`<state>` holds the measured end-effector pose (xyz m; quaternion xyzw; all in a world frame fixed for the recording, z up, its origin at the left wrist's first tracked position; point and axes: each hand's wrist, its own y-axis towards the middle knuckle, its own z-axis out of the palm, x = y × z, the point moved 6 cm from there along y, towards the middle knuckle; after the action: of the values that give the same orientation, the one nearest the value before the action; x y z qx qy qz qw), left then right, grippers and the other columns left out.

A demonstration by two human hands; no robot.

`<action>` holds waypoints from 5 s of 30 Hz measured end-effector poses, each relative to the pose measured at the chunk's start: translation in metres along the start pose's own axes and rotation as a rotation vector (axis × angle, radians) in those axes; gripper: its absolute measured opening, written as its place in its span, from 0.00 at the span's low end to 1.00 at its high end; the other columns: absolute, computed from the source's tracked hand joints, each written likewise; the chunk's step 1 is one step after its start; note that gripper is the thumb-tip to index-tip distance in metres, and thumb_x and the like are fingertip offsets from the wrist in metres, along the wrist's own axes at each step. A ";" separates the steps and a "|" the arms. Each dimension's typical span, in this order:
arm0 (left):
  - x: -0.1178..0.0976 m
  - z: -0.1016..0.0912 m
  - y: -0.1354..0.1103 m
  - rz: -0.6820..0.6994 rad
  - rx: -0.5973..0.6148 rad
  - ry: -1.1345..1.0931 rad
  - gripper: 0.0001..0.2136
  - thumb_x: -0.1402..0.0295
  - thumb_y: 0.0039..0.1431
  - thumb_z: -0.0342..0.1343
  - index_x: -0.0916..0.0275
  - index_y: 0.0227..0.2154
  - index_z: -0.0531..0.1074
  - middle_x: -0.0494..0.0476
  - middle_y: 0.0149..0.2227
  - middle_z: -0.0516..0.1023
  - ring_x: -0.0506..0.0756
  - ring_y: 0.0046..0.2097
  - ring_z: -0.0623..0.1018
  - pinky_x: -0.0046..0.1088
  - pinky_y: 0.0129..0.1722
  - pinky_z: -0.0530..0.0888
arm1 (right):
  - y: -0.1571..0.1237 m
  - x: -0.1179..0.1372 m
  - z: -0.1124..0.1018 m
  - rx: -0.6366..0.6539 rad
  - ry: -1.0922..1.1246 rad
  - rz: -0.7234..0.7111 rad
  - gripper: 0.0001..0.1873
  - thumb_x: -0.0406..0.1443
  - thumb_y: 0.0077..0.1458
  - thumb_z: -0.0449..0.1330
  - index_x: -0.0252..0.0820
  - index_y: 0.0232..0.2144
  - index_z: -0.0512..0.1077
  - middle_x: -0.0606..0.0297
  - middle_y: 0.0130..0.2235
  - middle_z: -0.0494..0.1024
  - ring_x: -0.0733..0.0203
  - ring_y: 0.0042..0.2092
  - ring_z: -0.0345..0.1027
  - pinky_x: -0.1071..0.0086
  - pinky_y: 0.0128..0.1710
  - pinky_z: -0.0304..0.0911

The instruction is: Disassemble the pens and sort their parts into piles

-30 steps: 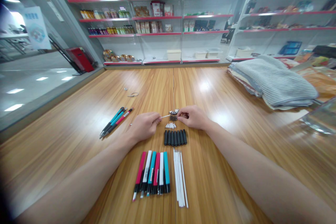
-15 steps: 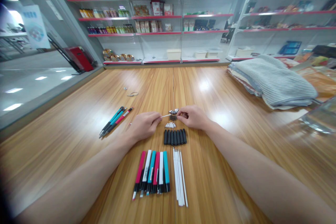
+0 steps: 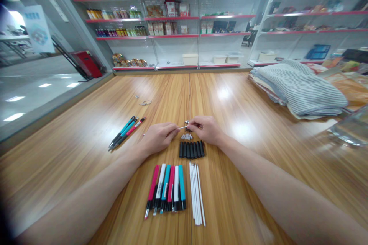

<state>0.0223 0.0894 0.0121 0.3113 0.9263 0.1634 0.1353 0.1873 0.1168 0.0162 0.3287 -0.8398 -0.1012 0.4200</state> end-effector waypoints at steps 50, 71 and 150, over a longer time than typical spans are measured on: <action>0.009 -0.002 -0.001 -0.067 -0.016 -0.024 0.13 0.64 0.65 0.44 0.61 0.28 0.69 0.55 0.31 0.76 0.53 0.34 0.75 0.27 0.33 0.64 | -0.089 0.019 0.004 1.384 0.000 0.721 0.19 0.47 0.46 0.62 0.34 0.23 0.74 0.69 0.17 0.72 0.69 0.15 0.63 0.75 0.20 0.60; 0.010 -0.002 -0.001 -0.075 -0.021 -0.044 0.13 0.64 0.65 0.44 0.61 0.29 0.70 0.56 0.31 0.76 0.54 0.35 0.75 0.28 0.33 0.65 | -0.078 0.052 0.014 1.349 -0.005 0.491 0.11 0.41 0.48 0.59 0.37 0.28 0.73 0.70 0.19 0.70 0.69 0.19 0.61 0.76 0.19 0.56; 0.008 0.021 0.005 -0.357 -0.014 -1.225 0.12 0.64 0.55 0.59 0.67 0.38 0.74 0.56 0.29 0.76 0.49 0.29 0.73 0.26 0.30 0.70 | -0.016 -0.015 0.001 -0.341 0.743 0.361 0.16 0.44 0.48 0.66 0.38 0.35 0.75 0.65 0.27 0.74 0.73 0.19 0.51 0.74 0.16 0.42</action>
<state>0.0266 0.1026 -0.0066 0.1881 0.7176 -0.0631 0.6676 0.2002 0.1143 -0.0008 0.1172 -0.6473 -0.0383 0.7522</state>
